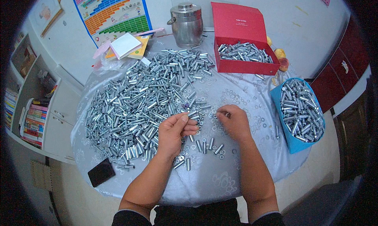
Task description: The person repeatedly picks up cylindrical metal fasteners and small washers from a large pile on a table, threads the washers onto the fasteners, and places the assembled units into a blue container. The person handles items one at a time throughout the clip.
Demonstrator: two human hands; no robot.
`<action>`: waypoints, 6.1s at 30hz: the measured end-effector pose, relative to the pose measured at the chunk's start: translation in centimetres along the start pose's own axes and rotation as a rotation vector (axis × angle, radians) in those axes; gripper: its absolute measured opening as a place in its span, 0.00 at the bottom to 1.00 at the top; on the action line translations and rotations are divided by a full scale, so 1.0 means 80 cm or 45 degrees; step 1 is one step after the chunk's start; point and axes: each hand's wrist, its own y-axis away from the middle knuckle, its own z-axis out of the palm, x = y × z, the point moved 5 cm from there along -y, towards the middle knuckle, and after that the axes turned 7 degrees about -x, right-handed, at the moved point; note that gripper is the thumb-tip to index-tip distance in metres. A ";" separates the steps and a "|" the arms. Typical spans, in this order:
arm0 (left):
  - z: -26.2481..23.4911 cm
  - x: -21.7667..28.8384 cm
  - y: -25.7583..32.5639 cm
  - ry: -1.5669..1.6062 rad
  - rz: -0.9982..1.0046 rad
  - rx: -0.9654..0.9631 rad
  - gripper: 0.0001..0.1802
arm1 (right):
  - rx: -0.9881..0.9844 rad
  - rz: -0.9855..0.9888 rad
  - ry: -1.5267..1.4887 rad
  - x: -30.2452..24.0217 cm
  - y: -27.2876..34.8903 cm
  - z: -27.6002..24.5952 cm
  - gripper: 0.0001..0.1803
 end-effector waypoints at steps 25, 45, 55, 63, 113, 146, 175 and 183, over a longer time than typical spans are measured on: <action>0.006 -0.001 0.003 -0.121 0.000 -0.069 0.13 | -0.083 -0.122 -0.818 -0.039 0.013 0.018 0.07; 0.010 0.003 0.003 -0.248 0.048 -0.183 0.13 | -0.225 0.009 -0.903 -0.031 0.009 0.024 0.14; 0.010 0.000 0.003 -0.249 0.039 -0.160 0.14 | -0.319 -0.051 -0.978 -0.032 0.009 0.026 0.09; 0.025 0.004 0.006 -0.303 0.074 -0.188 0.14 | -0.255 -0.081 -0.985 -0.031 0.013 0.018 0.10; 0.068 -0.033 -0.008 -0.319 -0.009 -0.201 0.15 | -0.202 0.162 -0.990 0.013 0.036 -0.015 0.17; 0.071 -0.017 -0.008 -0.283 -0.015 -0.238 0.13 | -0.371 0.053 -1.092 0.005 0.038 -0.012 0.06; 0.016 0.047 -0.031 -0.604 0.207 0.065 0.10 | 0.033 -0.205 -0.181 -0.012 0.036 0.010 0.07; -0.002 0.060 -0.034 -0.558 0.234 0.085 0.10 | 0.103 -0.038 -0.154 0.012 0.027 0.001 0.09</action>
